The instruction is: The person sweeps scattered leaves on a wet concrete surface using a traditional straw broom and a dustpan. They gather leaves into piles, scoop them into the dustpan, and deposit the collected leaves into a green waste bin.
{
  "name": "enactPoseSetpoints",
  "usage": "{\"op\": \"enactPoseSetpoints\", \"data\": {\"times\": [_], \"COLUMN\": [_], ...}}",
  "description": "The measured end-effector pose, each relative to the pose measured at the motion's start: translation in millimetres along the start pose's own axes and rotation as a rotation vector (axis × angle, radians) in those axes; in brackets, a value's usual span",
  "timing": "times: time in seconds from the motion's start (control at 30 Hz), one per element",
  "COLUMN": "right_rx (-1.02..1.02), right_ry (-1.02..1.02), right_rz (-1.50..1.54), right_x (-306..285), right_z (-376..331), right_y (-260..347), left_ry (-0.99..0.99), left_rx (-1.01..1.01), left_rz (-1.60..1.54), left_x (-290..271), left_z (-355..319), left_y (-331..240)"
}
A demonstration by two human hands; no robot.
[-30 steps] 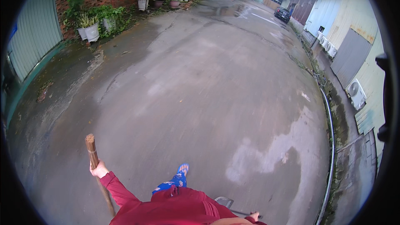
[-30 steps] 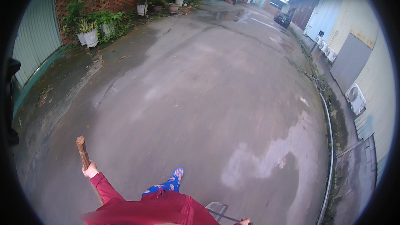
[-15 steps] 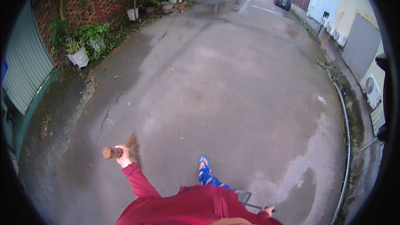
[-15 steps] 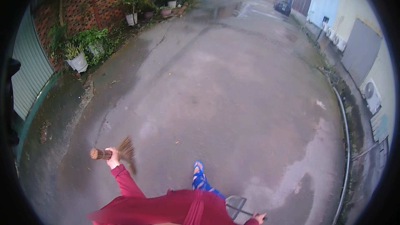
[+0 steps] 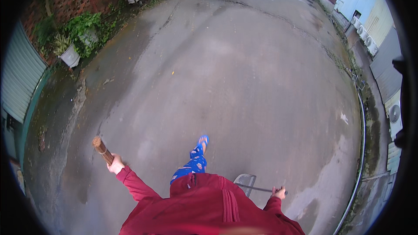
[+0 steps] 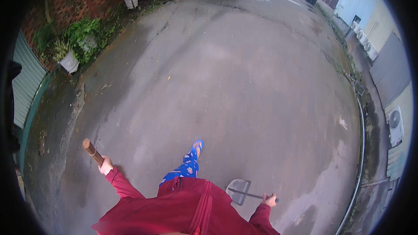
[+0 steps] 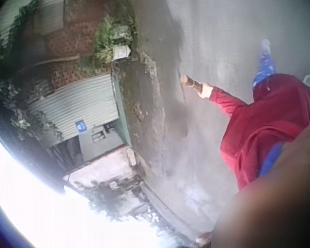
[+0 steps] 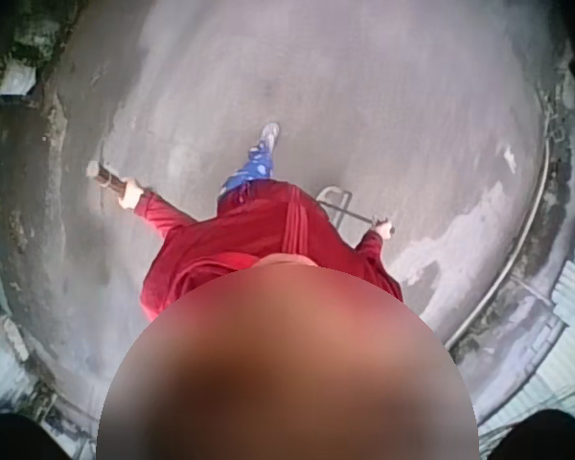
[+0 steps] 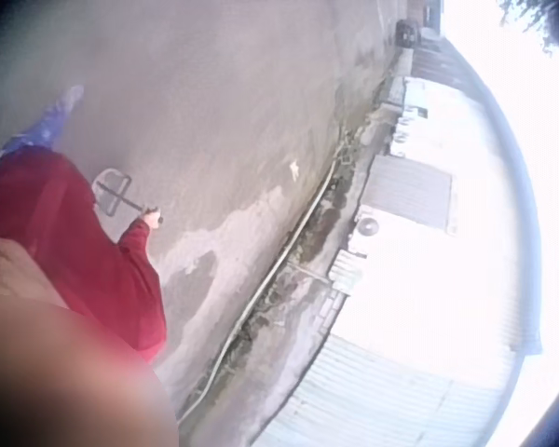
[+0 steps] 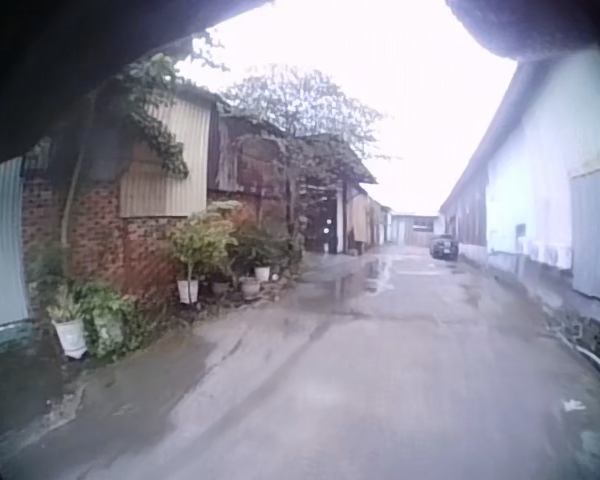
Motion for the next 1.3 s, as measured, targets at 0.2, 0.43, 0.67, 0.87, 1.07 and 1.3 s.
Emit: {"op": "enactPoseSetpoints", "data": {"times": [0.2, 0.43, 0.67, 0.87, 1.07, 1.3], "right_rx": [0.025, -0.011, 0.098, 0.039, -0.119, -0.102], "right_ry": [-0.413, -0.378, -0.434, -0.173, -0.217, -0.197], "right_rz": [0.190, 0.207, 0.149, -0.120, -0.082, -0.020], "right_x": [195.0, 464.2, 724.3, 991.4, 1235.5, 1466.8], "right_z": [-15.9, 39.0, 132.0, 190.6, 237.0, 270.1], "right_y": [-2.4, 35.7, 36.0, 87.1, 91.2, 122.5], "left_ry": [0.314, 0.377, -0.200, -0.330, 0.089, 0.446], "left_rx": [0.153, -0.269, -0.999, -0.708, -0.106, 0.204], "left_rz": [0.261, 0.327, -0.586, -0.508, 0.022, 0.416], "left_x": [0.8, -29.5, -83.0, -125.8, -172.7, -223.6], "left_z": [37.6, 75.6, 76.7, 118.0, 240.7, 281.9], "left_y": [315.5, 642.4, 883.8, 1062.6, 1222.7, 1547.4]}}
Point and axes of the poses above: each hand's wrist, its own z-axis towards the middle knuckle, its own x-axis out of the palm, y = z × x, the point moved 2 cm from there along z, towards the middle knuckle, and after that the axes turned 2 degrees about -x, right-handed, at the moved point
